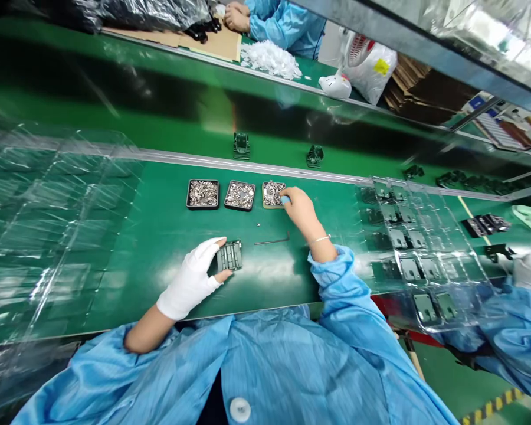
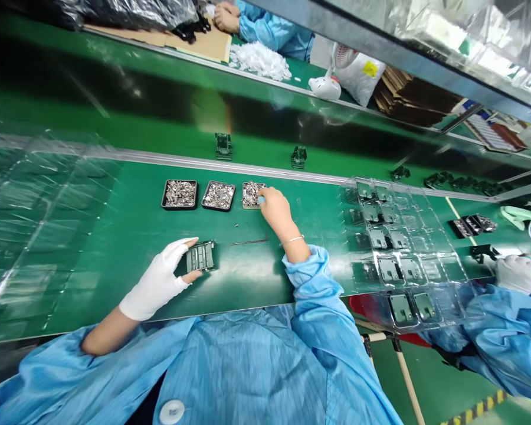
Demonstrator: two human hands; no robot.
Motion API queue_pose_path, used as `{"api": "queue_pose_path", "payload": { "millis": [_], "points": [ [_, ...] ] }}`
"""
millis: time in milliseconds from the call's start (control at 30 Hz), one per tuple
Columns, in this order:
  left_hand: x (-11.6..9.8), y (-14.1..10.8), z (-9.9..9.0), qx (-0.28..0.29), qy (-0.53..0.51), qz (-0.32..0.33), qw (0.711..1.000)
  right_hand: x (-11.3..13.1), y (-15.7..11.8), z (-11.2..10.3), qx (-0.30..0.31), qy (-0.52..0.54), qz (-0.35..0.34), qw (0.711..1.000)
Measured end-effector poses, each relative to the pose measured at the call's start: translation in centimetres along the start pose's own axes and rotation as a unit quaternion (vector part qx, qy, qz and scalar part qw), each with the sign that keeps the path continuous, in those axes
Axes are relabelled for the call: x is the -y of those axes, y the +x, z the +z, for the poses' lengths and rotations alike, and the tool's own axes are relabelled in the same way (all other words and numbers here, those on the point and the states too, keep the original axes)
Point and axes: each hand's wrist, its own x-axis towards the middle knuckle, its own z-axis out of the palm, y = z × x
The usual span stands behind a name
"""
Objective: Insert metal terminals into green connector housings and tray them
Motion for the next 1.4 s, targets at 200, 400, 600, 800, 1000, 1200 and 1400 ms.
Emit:
{"api": "queue_pose_path", "payload": {
  "millis": [200,400,600,800,1000,1200,1400],
  "points": [
    [-0.2,0.1,0.0,0.008,-0.003,0.021,1.0,-2.4,3.1,1.2,0.017,-0.053,0.019,0.998],
    [-0.4,0.7,-2.5,-0.083,-0.018,-0.049,0.995,-0.2,0.3,0.5,-0.011,0.008,-0.021,1.0],
    [-2.6,4.4,-4.4,-0.043,-0.04,-0.034,0.998,5.5,-4.3,0.8,0.056,0.101,-0.371,0.922],
    [-3.4,4.8,-3.5,-0.066,-0.044,0.007,0.997,7.4,-6.2,1.8,0.049,0.144,-0.399,0.904],
    [-2.9,3.3,-2.9,-0.102,-0.041,-0.06,0.992,7.8,-6.7,3.5,0.013,0.269,-0.172,0.947],
    [-1.1,2.8,-1.2,0.018,-0.223,-0.167,0.96,7.8,-6.6,5.3,-0.013,0.221,-0.159,0.962],
    [-0.9,2.5,0.2,0.024,-0.26,-0.207,0.943,8.1,-7.0,6.3,-0.023,0.147,-0.172,0.974]
  ]
}}
